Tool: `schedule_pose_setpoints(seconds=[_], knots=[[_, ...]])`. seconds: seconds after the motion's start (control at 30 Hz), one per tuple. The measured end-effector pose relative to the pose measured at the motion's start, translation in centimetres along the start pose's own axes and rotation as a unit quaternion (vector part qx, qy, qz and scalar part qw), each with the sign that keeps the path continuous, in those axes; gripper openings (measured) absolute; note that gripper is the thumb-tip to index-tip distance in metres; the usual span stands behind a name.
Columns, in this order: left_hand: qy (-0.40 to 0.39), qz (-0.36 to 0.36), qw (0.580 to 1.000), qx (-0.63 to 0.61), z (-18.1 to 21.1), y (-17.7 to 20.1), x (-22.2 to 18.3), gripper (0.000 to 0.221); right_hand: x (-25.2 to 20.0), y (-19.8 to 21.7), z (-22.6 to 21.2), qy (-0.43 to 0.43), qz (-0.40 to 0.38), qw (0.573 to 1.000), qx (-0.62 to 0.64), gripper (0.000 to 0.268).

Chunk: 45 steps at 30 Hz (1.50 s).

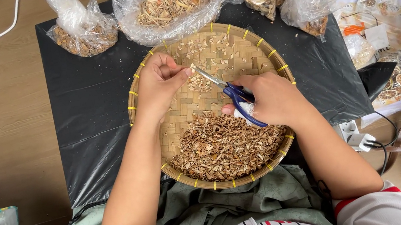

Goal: Cutting dried ingredients into smaller pieces using scissors over a woven tray

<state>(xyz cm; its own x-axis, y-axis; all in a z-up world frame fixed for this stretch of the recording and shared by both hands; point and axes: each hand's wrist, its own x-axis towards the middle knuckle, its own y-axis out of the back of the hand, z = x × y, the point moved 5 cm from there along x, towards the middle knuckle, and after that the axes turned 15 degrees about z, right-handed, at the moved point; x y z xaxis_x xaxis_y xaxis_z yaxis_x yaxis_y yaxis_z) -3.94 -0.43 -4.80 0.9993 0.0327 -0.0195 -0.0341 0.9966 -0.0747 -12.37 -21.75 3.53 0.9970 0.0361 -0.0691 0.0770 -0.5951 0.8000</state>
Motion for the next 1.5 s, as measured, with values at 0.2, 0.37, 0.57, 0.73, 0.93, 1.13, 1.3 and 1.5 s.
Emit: schedule_pose_setpoints(seconds=[0.2,0.37,0.57,0.73,0.93,1.13,1.3,1.5], knots=[[0.014,-0.016,1.0,0.007,-0.3,0.1,-0.1,0.028,0.7,-0.7,0.5,0.011,-0.012,0.999,0.04,0.059],[0.02,-0.023,0.999,0.016,-0.5,0.2,-0.1,0.027,0.8,-0.9,0.8,0.008,-0.024,0.997,0.075,0.049],[0.026,-0.026,0.999,0.028,-0.9,0.2,0.0,0.024,0.8,-1.2,1.1,0.009,-0.035,0.994,0.101,0.045],[0.027,-0.03,0.998,0.04,-0.7,0.2,0.0,0.023,0.8,-1.5,1.4,0.008,-0.045,0.993,0.105,0.045],[0.012,-0.053,0.99,0.131,-0.4,0.1,0.0,0.019,0.4,-1.1,0.7,-0.029,-0.099,0.985,0.135,0.04],[0.001,-0.079,0.978,0.194,-0.3,-0.1,-0.3,0.019,-0.4,-0.9,0.6,-0.069,-0.151,0.975,0.149,0.041],[0.008,-0.097,0.969,0.227,-0.4,-0.2,-0.6,0.018,-0.4,-1.4,1.1,-0.079,-0.177,0.969,0.154,0.042],[0.007,-0.095,0.968,0.234,-0.3,0.0,-0.5,0.018,-0.4,-1.7,1.7,-0.087,-0.177,0.965,0.172,0.043]])
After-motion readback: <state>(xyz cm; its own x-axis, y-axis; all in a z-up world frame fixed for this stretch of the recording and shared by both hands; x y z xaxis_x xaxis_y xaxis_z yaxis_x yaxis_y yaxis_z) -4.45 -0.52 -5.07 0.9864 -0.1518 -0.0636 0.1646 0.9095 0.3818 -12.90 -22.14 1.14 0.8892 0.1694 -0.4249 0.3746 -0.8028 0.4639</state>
